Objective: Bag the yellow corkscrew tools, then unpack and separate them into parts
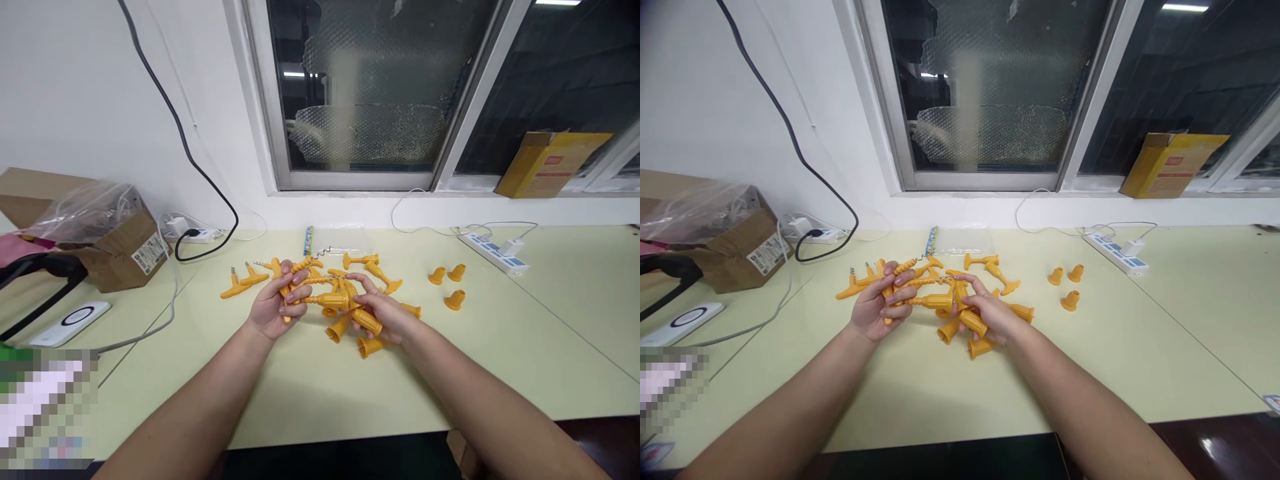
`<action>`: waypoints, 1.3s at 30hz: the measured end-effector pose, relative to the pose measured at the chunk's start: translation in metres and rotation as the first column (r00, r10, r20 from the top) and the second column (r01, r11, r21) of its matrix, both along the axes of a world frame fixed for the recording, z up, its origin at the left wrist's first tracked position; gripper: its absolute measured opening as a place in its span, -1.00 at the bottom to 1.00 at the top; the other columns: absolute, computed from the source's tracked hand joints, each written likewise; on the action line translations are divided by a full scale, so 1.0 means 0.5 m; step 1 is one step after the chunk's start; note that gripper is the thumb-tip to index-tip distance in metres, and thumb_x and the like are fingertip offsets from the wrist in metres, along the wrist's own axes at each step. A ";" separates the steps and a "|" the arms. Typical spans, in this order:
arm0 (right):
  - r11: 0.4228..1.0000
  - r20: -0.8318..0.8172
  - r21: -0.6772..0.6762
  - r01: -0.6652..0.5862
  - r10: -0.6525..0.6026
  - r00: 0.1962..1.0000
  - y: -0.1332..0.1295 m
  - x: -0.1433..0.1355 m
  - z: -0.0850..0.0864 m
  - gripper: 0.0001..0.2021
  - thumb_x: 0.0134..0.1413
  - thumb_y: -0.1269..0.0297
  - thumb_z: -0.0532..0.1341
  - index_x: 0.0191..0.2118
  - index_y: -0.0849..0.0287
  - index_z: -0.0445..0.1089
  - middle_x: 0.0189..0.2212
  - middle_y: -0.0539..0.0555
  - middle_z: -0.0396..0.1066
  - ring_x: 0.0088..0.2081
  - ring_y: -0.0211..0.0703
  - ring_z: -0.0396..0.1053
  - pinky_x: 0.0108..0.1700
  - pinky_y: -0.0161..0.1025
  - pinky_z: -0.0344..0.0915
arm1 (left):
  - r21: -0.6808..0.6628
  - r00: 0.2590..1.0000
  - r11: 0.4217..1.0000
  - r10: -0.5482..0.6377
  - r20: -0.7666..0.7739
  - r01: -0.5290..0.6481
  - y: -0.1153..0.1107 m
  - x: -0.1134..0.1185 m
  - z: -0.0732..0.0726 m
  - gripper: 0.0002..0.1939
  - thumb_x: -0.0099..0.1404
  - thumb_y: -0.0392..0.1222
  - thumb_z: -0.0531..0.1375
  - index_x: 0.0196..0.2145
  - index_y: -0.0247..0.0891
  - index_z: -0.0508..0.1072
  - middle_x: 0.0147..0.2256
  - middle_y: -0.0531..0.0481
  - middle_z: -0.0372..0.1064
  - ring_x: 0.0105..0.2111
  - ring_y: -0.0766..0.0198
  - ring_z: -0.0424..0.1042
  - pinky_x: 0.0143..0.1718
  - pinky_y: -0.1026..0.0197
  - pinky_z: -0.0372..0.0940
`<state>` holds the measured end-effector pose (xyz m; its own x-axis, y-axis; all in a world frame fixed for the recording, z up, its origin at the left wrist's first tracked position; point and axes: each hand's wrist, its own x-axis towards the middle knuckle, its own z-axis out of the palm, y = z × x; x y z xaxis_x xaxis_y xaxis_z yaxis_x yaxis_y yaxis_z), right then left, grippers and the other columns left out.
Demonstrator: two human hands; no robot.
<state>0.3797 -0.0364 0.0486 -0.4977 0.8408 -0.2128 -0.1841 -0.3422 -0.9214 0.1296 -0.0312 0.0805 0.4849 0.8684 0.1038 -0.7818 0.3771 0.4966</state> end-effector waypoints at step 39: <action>0.692 0.432 0.707 -0.145 -0.260 0.863 -0.025 0.002 0.011 -0.66 0.22 -0.06 0.26 -0.04 0.03 0.37 -0.30 0.04 0.39 -0.32 -0.14 0.32 -0.27 -0.20 0.30 | 0.087 0.995 0.996 0.025 -0.098 -0.017 -0.015 0.016 0.001 -0.73 0.20 -0.40 0.27 -0.37 -0.14 0.23 -0.38 0.10 0.17 -0.58 0.44 0.11 -0.68 0.49 -0.23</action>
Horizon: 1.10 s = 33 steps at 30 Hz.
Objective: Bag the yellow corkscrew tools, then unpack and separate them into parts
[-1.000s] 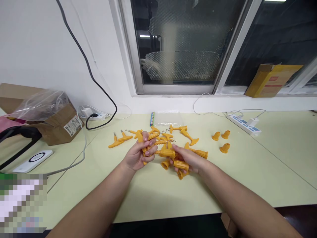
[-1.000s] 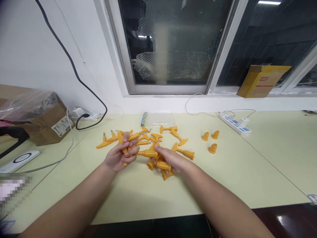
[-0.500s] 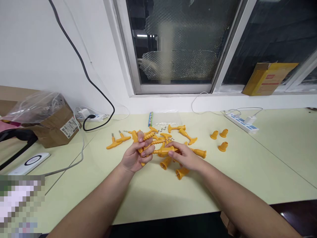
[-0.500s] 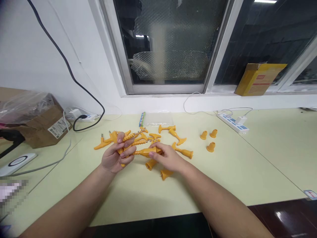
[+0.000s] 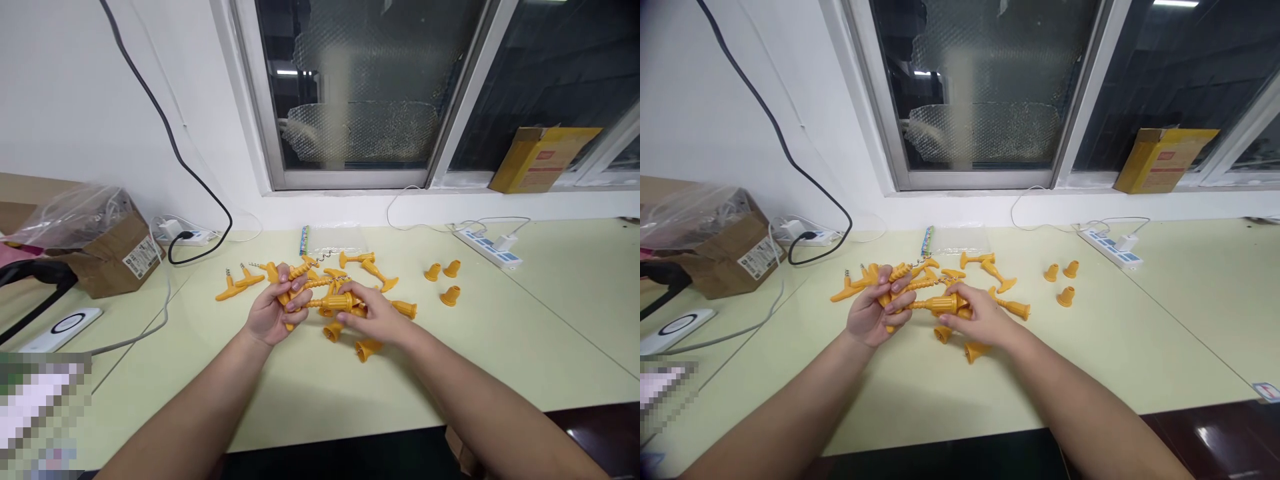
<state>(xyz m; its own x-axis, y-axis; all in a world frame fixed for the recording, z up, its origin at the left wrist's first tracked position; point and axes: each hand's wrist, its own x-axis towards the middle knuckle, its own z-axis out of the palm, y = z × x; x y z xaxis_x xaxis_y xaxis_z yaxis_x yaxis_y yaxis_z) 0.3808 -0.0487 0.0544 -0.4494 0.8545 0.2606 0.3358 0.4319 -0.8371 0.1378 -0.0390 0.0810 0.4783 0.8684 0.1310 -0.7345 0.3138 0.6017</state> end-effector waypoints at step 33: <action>0.730 -0.592 -0.603 0.320 -0.679 0.434 0.136 0.161 -0.028 -0.64 0.15 -0.17 0.18 -0.22 0.04 0.26 -0.31 0.00 0.47 -0.50 -0.23 0.41 -0.62 -0.32 0.22 | 0.602 -0.119 0.652 0.718 -0.686 0.462 0.002 -0.101 0.017 -0.70 0.44 0.01 0.05 0.00 -0.04 0.48 -0.08 -0.06 0.45 -0.18 0.09 0.45 -0.21 0.14 0.28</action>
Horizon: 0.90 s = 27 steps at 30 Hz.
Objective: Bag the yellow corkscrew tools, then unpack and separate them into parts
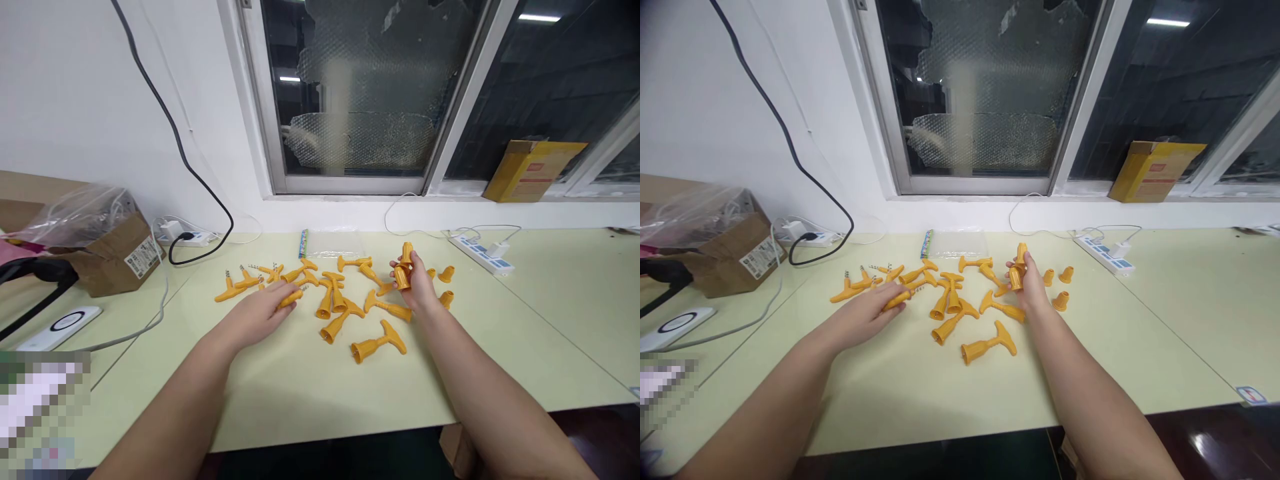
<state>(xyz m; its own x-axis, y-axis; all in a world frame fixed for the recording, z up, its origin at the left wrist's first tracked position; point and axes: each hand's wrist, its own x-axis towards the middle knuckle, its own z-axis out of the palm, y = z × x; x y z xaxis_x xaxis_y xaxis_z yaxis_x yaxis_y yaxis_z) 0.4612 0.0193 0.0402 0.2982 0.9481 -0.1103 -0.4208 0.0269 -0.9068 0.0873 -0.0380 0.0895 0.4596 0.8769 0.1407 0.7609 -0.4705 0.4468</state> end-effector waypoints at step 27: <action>0.987 0.475 0.093 0.131 -0.159 0.865 0.001 0.011 -0.017 -0.56 -0.04 -0.13 0.36 -0.17 -0.01 0.26 -0.37 -0.07 0.38 -0.43 -0.20 0.36 -0.56 -0.33 0.26 | 0.368 0.962 0.922 0.196 -0.189 -0.115 -0.042 -0.100 -0.050 -0.50 0.37 0.07 0.15 0.22 -0.04 0.39 0.26 -0.20 0.25 0.22 -0.19 0.22 0.20 -0.27 0.12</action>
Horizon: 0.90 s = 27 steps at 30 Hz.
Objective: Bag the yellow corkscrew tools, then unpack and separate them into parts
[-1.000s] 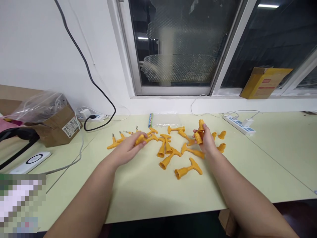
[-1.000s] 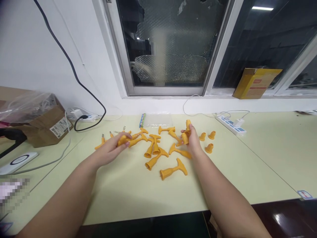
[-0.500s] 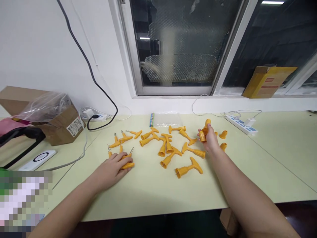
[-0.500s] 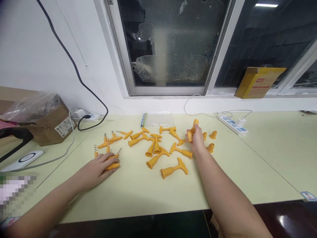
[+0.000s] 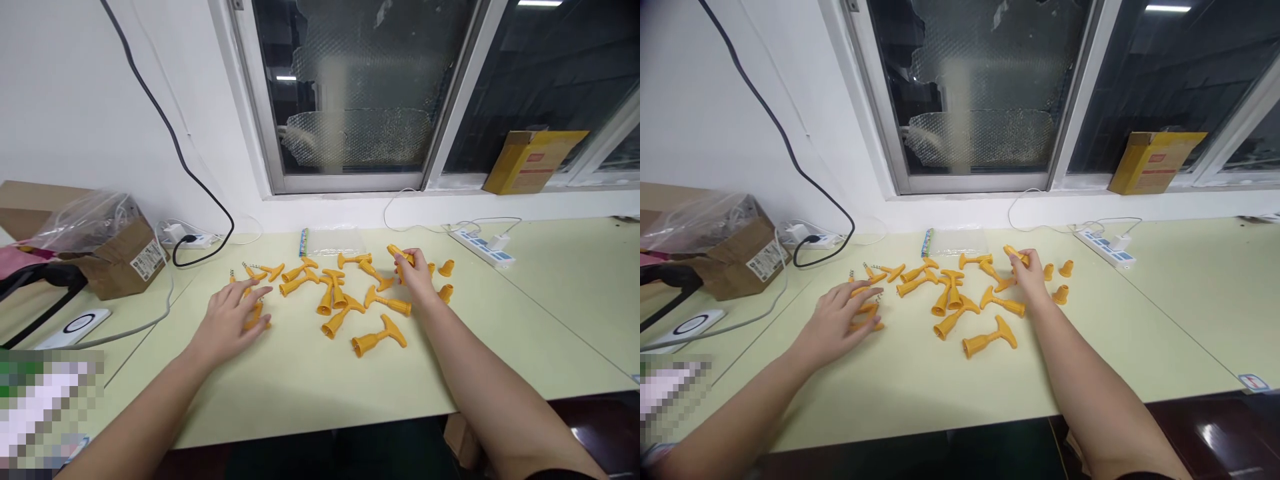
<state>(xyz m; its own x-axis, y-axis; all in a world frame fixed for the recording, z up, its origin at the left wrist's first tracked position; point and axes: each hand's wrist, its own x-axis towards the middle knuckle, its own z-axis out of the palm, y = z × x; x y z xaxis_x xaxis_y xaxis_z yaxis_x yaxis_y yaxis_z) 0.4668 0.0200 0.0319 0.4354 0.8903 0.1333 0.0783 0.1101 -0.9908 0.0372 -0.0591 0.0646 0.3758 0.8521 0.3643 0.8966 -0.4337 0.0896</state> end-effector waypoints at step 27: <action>0.938 0.640 -0.344 0.045 0.199 0.742 0.003 0.095 -0.012 -0.59 0.13 -0.01 0.26 0.04 0.05 0.43 -0.13 0.13 0.48 -0.29 -0.04 0.42 -0.15 -0.09 0.35 | -0.340 0.306 0.813 0.210 0.929 0.473 0.072 0.262 -0.050 -0.63 0.18 -0.05 0.40 -0.24 -0.20 0.31 -0.32 0.10 0.31 -0.39 0.39 0.36 -0.32 0.30 0.27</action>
